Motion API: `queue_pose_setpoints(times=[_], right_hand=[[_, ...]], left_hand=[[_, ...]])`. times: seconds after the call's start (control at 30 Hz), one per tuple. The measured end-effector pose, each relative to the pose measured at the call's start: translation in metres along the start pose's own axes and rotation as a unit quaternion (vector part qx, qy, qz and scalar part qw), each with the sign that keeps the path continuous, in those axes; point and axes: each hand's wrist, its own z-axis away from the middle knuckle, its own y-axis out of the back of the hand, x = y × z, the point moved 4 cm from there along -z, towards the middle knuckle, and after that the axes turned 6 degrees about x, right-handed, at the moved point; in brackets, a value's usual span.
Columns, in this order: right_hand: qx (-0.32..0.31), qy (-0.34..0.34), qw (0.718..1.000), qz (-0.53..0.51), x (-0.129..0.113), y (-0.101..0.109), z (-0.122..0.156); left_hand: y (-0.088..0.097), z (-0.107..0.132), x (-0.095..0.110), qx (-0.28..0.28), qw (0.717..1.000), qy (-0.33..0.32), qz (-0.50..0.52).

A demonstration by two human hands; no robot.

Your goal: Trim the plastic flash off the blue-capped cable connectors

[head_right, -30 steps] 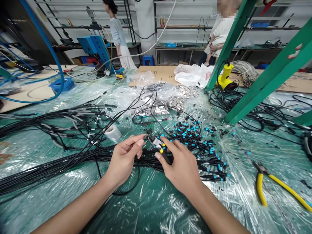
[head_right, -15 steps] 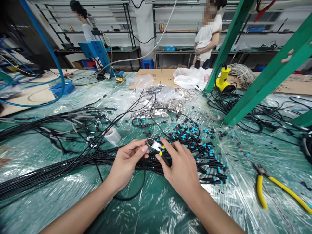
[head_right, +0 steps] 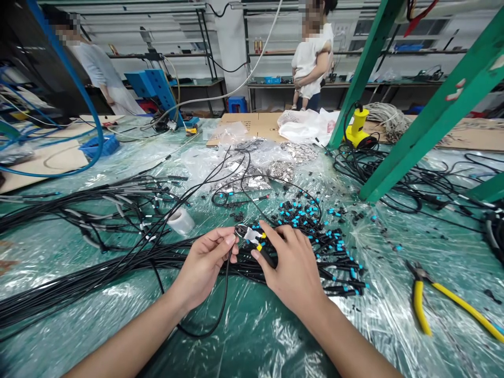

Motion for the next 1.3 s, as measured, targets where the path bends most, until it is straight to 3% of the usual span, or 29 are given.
queue_pose_setpoints(times=[0.17, 0.27, 0.33, 0.43, 0.5, 0.57, 0.6, 0.67, 0.73, 0.8, 0.87, 1.0, 1.3], right_hand=[[-0.036, -0.029, 0.998, -0.039, -0.001, 0.002, 0.0], [-0.106, -0.08, 0.98, -0.15, -0.002, 0.005, -0.001], [-0.175, -0.095, 0.939, -0.281, -0.004, 0.008, -0.001], [-0.285, -0.138, 0.843, -0.435, -0.004, 0.012, 0.0], [-0.338, -0.196, 0.777, -0.494, -0.001, 0.011, 0.003], [-0.364, -0.221, 0.744, -0.515, -0.002, 0.01, 0.006], [-0.36, -0.209, 0.755, -0.508, -0.003, 0.009, 0.006], [-0.307, -0.153, 0.832, -0.437, -0.006, 0.008, 0.004], [-0.196, -0.102, 0.93, -0.293, -0.006, 0.008, 0.001], [-0.079, -0.065, 0.987, -0.126, -0.003, 0.01, 0.0], [-0.003, -0.017, 1.0, -0.009, -0.002, 0.011, -0.001], [0.056, 0.065, 0.993, 0.081, 0.0, 0.01, -0.002], [0.046, 0.105, 0.985, 0.131, 0.002, 0.009, -0.005]], left_hand=[[0.001, -0.002, 0.0, -0.006, 1.0, -0.015, -0.021], [0.004, -0.005, 0.001, -0.008, 0.998, -0.033, -0.052], [0.005, -0.006, 0.001, -0.015, 0.996, -0.043, -0.073], [0.006, -0.007, 0.003, -0.028, 0.995, -0.049, -0.086], [0.006, -0.006, 0.004, -0.031, 0.995, -0.049, -0.084], [0.005, -0.004, 0.005, -0.028, 0.996, -0.044, -0.077], [0.005, -0.004, 0.005, -0.025, 0.996, -0.041, -0.074], [0.005, -0.004, 0.006, -0.019, 0.997, -0.038, -0.064], [0.006, -0.004, 0.007, -0.007, 0.998, -0.032, -0.046], [0.007, -0.005, 0.007, 0.01, 0.999, -0.023, -0.02], [0.008, -0.006, 0.008, 0.023, 1.0, -0.007, 0.005], [0.006, -0.005, 0.008, 0.021, 0.999, 0.029, 0.027], [0.008, -0.005, 0.009, -0.01, 0.995, 0.094, 0.025]])
